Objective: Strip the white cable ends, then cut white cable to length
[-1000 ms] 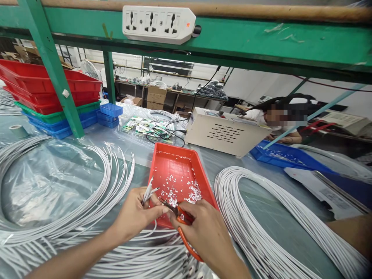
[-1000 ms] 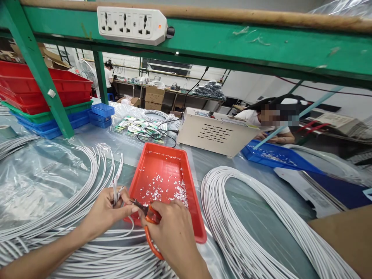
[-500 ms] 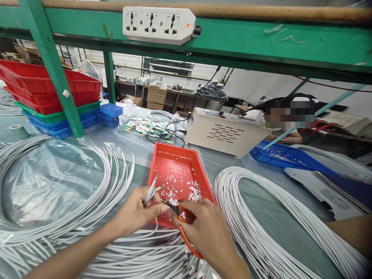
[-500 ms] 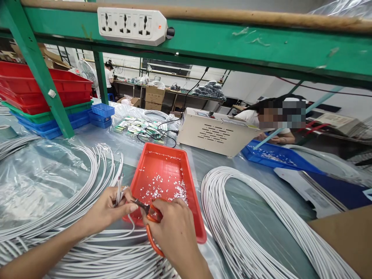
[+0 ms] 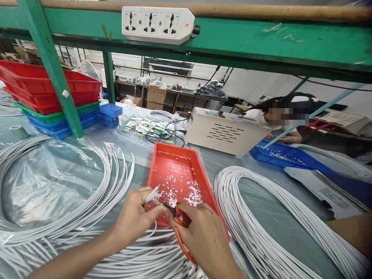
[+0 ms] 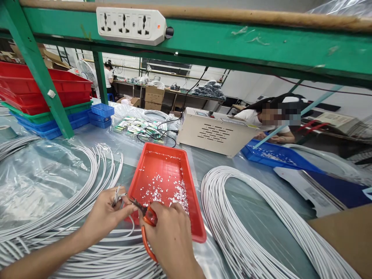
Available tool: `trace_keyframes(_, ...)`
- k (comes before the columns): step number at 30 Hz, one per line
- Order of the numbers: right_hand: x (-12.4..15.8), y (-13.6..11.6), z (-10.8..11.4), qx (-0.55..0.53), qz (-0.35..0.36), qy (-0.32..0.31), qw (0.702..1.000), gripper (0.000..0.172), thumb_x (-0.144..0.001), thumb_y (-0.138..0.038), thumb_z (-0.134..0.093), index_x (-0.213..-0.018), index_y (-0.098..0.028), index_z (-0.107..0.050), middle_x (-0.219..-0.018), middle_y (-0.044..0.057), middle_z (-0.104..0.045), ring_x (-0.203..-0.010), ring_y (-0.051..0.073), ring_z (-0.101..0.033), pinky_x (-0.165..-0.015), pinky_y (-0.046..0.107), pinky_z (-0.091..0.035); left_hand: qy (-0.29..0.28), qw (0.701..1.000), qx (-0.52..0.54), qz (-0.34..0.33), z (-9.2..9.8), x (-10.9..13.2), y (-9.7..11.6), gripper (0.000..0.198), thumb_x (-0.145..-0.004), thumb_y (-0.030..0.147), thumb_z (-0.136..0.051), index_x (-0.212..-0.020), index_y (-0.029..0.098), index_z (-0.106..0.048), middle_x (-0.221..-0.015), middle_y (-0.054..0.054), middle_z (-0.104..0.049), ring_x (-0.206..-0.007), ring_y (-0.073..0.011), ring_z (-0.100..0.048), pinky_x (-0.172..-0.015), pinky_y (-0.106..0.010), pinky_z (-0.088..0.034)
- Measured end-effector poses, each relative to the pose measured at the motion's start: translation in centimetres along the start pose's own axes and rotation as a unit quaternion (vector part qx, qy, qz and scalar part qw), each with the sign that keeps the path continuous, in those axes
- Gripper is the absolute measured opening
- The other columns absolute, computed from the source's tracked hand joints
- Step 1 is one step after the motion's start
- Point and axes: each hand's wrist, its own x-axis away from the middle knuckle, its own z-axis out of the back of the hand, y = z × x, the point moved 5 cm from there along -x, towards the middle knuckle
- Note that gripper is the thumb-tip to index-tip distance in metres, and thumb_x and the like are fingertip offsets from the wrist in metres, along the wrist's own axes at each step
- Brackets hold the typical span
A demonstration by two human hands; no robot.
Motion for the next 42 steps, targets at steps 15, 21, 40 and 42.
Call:
trace_keyframes(15,-1.3,0.1,-1.8,-0.609,-0.114,-0.078,0.781,0.026,-0.062,-0.039,-0.069,-0.075,-0.017,-0.064,-0.054,-0.004,-0.048,-0.051,0.01,-0.044,-0.051,0.022,-0.039,0.044,0.999,-0.001,0.016,0.3,0.2,-0.4,0.024,-0.071,0.029,-0.062,-0.057,0.015,-0.05,-0.054,0.005,-0.039,-0.05,-0.0067,-0.031,-0.047,-0.02,-0.024)
trace_keyframes(21,-1.0,-0.5,-3.1,-0.674,-0.137,-0.078,0.721,0.02,-0.059,-0.031,-0.074,-0.07,-0.017,-0.067,-0.061,0.0,-0.057,-0.06,0.012,-0.051,-0.06,0.024,-0.042,0.031,0.996,-0.076,-0.03,-0.1,0.7,-0.3,0.027,-0.079,0.028,-0.054,-0.056,0.016,-0.047,-0.058,0.004,-0.038,-0.055,-0.0082,-0.035,-0.05,-0.021,-0.025)
trace_keyframes(40,-0.9,-0.5,-3.4,-0.693,-0.166,-0.047,0.7,0.02,-0.057,-0.028,-0.071,-0.058,-0.015,-0.057,-0.047,-0.007,-0.038,-0.041,0.004,-0.026,-0.04,0.018,-0.023,0.046,0.99,-0.118,-0.057,-0.7,0.7,-0.4,0.033,-0.08,0.031,-0.052,-0.053,0.016,-0.041,-0.055,0.005,-0.032,-0.05,-0.0075,-0.03,-0.046,-0.021,-0.022)
trace_keyframes(42,-0.9,-0.5,-3.7,-0.701,-0.167,-0.059,0.691,0.02,-0.056,-0.028,-0.072,-0.057,-0.015,-0.057,-0.045,-0.008,-0.036,-0.04,0.003,-0.024,-0.04,0.018,-0.021,0.038,0.991,-0.113,-0.055,-0.7,0.6,-0.4,0.031,-0.08,0.029,-0.052,-0.054,0.016,-0.045,-0.055,0.005,-0.033,-0.05,-0.0075,-0.031,-0.047,-0.021,-0.023)
